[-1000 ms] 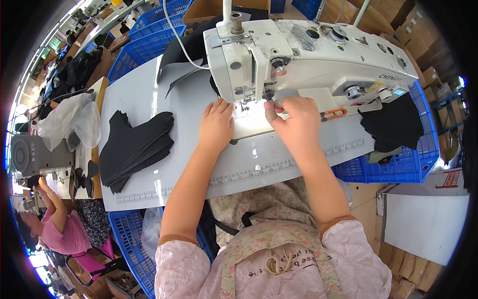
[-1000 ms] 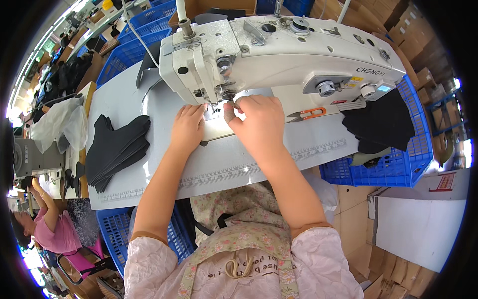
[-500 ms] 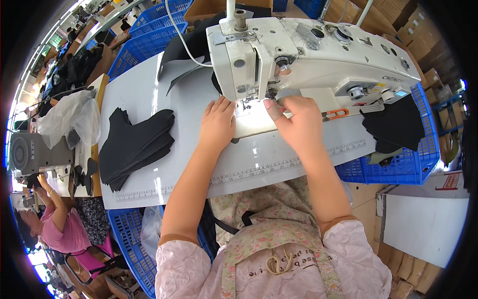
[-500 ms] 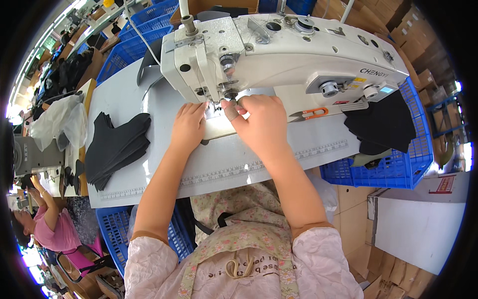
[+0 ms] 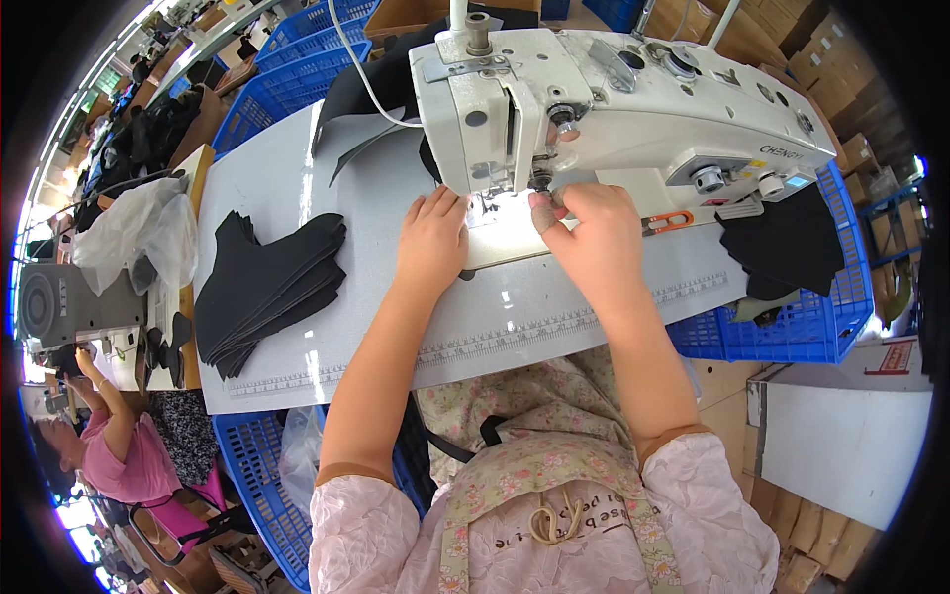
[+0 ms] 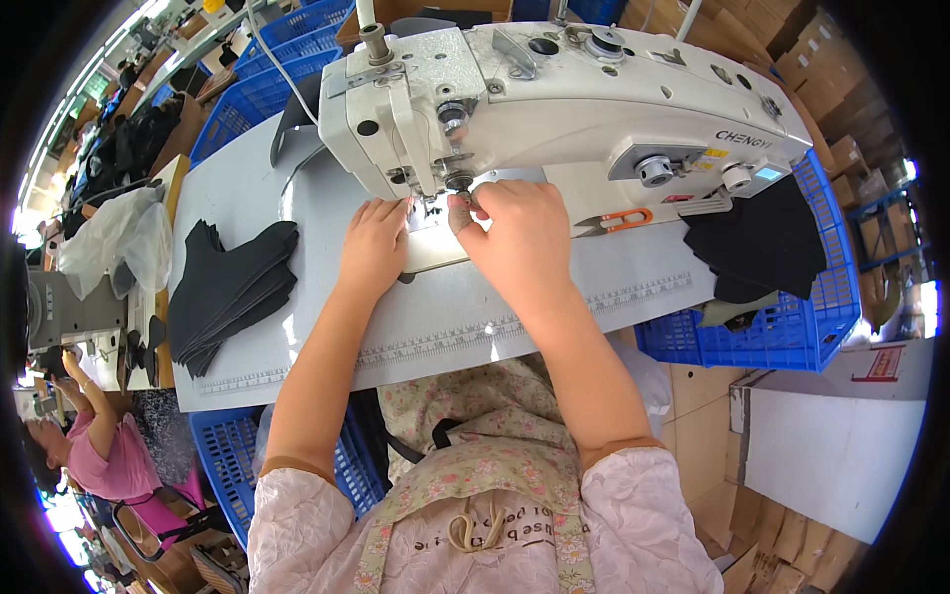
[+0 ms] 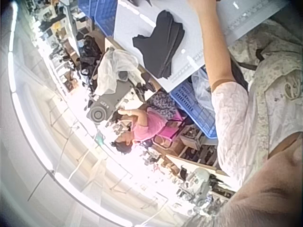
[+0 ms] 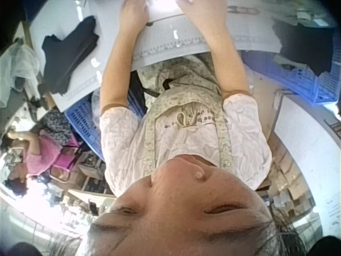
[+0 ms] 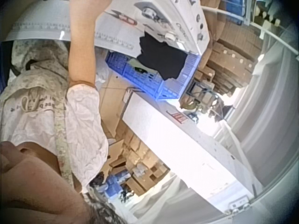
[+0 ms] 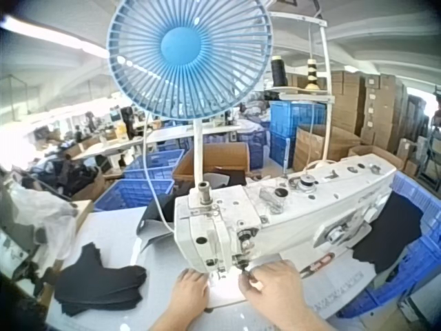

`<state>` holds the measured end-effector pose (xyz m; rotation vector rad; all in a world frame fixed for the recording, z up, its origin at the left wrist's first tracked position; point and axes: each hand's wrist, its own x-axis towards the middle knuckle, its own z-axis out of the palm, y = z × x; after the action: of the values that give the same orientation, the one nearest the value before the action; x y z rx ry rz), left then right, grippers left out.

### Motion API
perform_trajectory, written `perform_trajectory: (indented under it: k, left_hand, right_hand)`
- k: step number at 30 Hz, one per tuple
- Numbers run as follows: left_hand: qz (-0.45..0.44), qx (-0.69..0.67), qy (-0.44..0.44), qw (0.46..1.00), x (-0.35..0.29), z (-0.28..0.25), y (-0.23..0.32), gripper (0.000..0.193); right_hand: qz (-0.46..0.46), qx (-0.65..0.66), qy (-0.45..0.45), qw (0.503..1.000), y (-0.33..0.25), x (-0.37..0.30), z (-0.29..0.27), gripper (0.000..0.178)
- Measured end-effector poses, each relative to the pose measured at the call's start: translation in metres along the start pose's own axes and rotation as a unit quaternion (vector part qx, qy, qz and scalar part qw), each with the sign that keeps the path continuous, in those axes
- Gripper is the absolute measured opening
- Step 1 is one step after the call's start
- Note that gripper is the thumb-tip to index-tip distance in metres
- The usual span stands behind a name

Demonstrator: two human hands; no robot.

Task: The person sews fabric shoe pieces together using a sewing machine, trims and threads the needle by hand, and stitches additional fabric pieces.

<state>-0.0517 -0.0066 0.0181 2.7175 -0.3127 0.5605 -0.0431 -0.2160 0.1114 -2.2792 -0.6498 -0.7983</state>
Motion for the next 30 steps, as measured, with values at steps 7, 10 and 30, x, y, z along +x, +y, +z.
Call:
perform_trajectory:
  k: [7, 10, 30]
  left_hand:
    - [0.0, -0.001, 0.003, 1.0, 0.0, 0.0, 0.0, 0.034]
    - [-0.001, 0.0, -0.005, 1.0, 0.0, 0.0, -0.001, 0.035]
    - [-0.003, -0.06, 0.022, 0.998, 0.006, -0.006, 0.001, 0.026]
  right_hand:
    - [0.008, 0.017, -0.015, 1.0, 0.001, -0.001, -0.002, 0.031]
    - [0.002, 0.013, -0.01, 1.0, -0.001, 0.001, -0.003, 0.031]
    - [0.002, 0.006, -0.02, 1.0, 0.06, -0.072, 0.025, 0.01]
